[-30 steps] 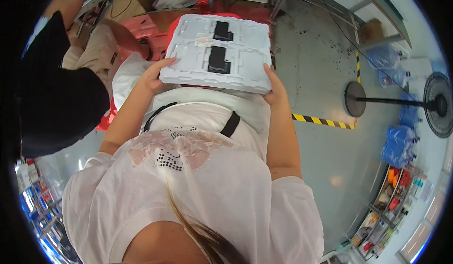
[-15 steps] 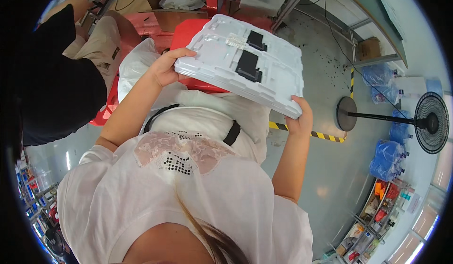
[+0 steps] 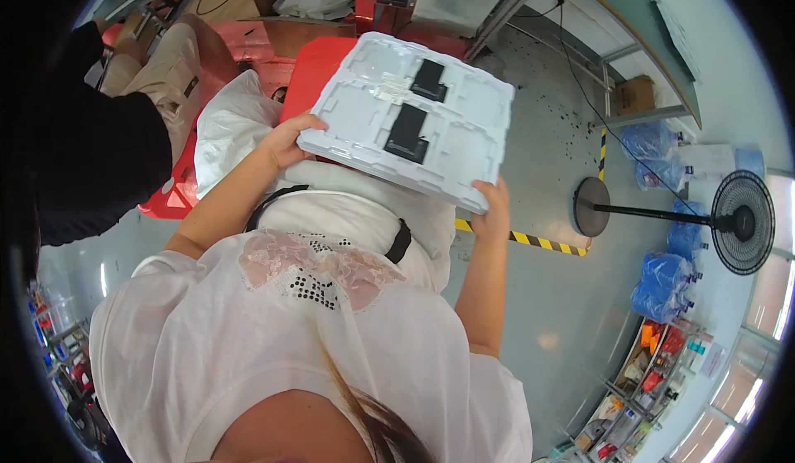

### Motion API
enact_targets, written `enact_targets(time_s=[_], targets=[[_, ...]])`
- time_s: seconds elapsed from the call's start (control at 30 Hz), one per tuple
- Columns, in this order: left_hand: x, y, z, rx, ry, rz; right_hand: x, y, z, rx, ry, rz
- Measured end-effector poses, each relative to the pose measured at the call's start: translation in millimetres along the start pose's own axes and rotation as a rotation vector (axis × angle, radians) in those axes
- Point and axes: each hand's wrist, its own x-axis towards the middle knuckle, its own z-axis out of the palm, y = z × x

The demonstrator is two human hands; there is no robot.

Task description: The person places black rectangular electronic components into a white foam tray. They repeatedly pick up components from a nearby blue bin and arrange them into the tray's compartments. The person also handles the foam tray, moving it between a red stool and the conveyor belt area.

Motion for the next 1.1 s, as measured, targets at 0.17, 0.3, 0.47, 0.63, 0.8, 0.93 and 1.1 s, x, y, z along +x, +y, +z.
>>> enact_targets(time_s=[0.17,0.3,0.47,0.63,0.8,0.93,1.1], targets=[[4.2,-11.8,-69.2,0.243,0.274,0.049,60.2,70.0,5.0,-0.031,-0.077,0.19],[-13.7,8.0,-23.5,0.869,0.651,-0.078,86.2,61.3,12.9,-0.662,-0.055,0.315],[12.7,-5.4,-100.6,1.816,0.743,0.101,109.2,70.1,9.8,-1.297,-0.036,0.117],[8.5,2.8,-82.8,1.791,0.758,-0.108,94.7,63.9,39.7,-1.688,0.038,-0.01],[-17.2,72.4,-23.0,1.582,0.631,-0.264,86.1,16.2,69.1,-1.719,0.194,-0.037],[-34.5,90.3,-28.7,0.379,0.368,0.069,74.0,-29.4,85.5,-0.883,0.066,0.121],[-7.7,78.1,-75.0,-0.23,0.279,0.198,57.9,17.7,61.5,-0.228,0.033,0.136]])
